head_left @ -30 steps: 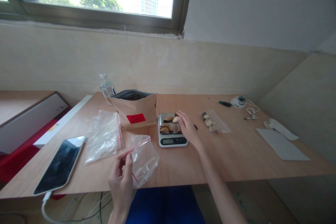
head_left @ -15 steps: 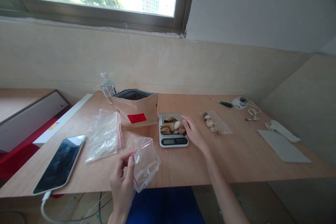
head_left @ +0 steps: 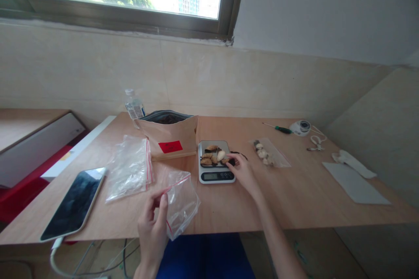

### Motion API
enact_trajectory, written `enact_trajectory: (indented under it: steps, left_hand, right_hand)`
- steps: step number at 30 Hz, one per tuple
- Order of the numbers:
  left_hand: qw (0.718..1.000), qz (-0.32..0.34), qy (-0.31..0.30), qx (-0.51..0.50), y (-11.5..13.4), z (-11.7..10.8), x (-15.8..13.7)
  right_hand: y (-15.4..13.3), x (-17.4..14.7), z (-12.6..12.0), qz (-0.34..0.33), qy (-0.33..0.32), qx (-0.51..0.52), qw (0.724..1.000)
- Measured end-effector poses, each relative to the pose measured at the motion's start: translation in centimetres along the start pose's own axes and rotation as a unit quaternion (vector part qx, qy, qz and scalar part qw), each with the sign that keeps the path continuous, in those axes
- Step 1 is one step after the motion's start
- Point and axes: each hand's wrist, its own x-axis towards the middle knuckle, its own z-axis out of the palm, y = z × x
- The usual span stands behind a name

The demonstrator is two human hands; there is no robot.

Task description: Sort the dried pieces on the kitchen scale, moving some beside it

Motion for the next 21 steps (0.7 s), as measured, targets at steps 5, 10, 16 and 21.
enact_trajectory:
  steps: [5, 10, 16, 21]
  left_hand:
    - [1.0, -0.009, -0.006, 0.002, 0.1, -0.1, -0.2]
    - [1.0, -0.011, -0.008, 0.003, 0.0, -0.3, -0.1]
    - [1.0, -0.01, -0.006, -0.001, -0.1, -0.3, -0.1]
    - [1.0, -0.019, -0.016, 0.002, 0.3, -0.1, -0.3]
  right_hand:
    - [0.0, 1.5, 0.7, 0.022, 0.017, 0.022, 0.999]
    - [0.3, 1.5, 0.8, 0.006, 0.04, 0.007, 0.999]
    - [1.0, 0.3, 0.5, -0.011, 0.07, -0.042, 0.997]
    - [1.2, 0.3, 0.9, -0.017, 0.051, -0.053, 0.997]
